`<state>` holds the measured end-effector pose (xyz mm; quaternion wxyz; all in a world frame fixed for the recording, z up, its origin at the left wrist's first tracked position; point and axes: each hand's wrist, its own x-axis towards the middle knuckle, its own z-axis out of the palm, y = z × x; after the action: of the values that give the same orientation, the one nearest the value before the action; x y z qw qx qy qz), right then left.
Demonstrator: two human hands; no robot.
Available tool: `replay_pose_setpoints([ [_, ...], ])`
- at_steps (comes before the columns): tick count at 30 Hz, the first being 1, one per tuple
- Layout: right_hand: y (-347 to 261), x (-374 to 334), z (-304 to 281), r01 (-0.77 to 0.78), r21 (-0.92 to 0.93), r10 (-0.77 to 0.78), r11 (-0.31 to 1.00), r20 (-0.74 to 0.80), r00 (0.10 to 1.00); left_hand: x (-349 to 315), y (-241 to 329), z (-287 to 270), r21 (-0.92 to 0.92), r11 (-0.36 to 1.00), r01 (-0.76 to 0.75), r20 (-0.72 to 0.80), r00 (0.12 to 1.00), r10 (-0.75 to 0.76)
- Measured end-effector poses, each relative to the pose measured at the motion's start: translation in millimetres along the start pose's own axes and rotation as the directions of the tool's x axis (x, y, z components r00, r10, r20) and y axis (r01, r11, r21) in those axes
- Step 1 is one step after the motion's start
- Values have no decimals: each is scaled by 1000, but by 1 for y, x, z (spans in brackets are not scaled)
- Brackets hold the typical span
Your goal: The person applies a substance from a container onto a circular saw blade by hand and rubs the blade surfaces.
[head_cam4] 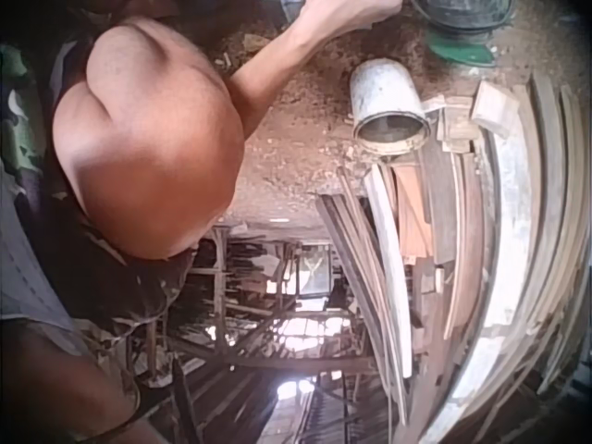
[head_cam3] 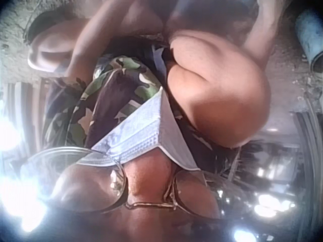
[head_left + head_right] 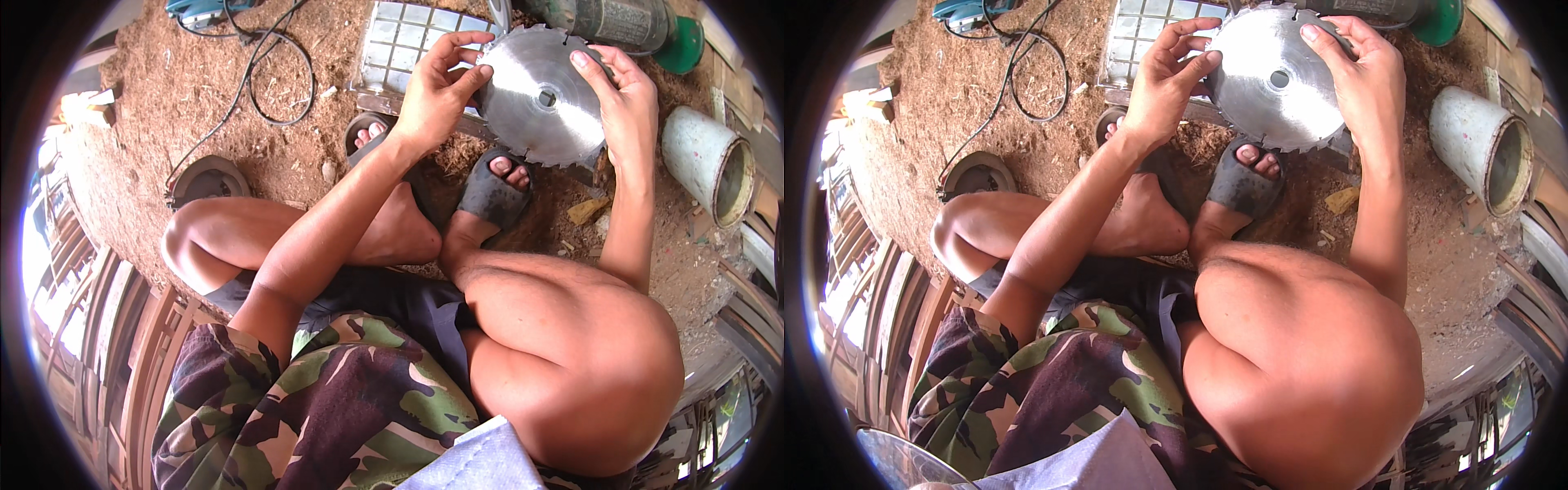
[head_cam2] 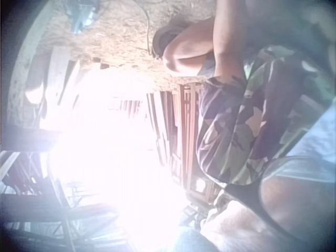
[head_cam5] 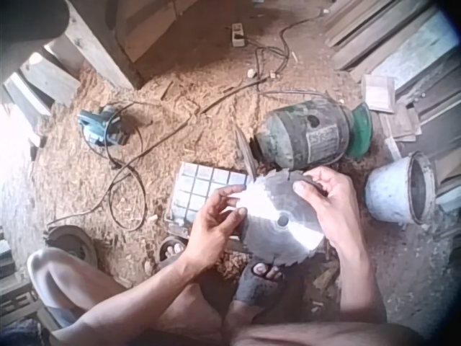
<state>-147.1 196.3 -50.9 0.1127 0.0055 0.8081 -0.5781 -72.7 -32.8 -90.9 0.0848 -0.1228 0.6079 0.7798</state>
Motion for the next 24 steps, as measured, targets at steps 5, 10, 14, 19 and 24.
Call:
replay_pose_setpoints([
  [5, 0, 1, 0, 12, -14, -12, 1000, -4, 1000, 0, 1, 1, 24, 1000, -1, -7, 1000, 1],
  [10, 0, 3, -1, -7, 4, 7, 1000, 2, 1000, 0, 2, 1, 19, 1000, 20, -10, 1000, -19],
  [14, 0, 3, -1, 3, 10, -3, 1000, 0, 1000, 1, 1, 1, 27, 999, 27, -2, 1000, -27],
  [19, -1, 4, 0, 10, 6, -10, 1000, 5, 1000, 1, 1, 1, 26, 999, 24, 1, 1000, -24],
  [24, -1, 3, -1, -21, 5, 21, 1000, 19, 1000, 2, 1, 3, 39, 999, 8, -15, 1000, -7],
])
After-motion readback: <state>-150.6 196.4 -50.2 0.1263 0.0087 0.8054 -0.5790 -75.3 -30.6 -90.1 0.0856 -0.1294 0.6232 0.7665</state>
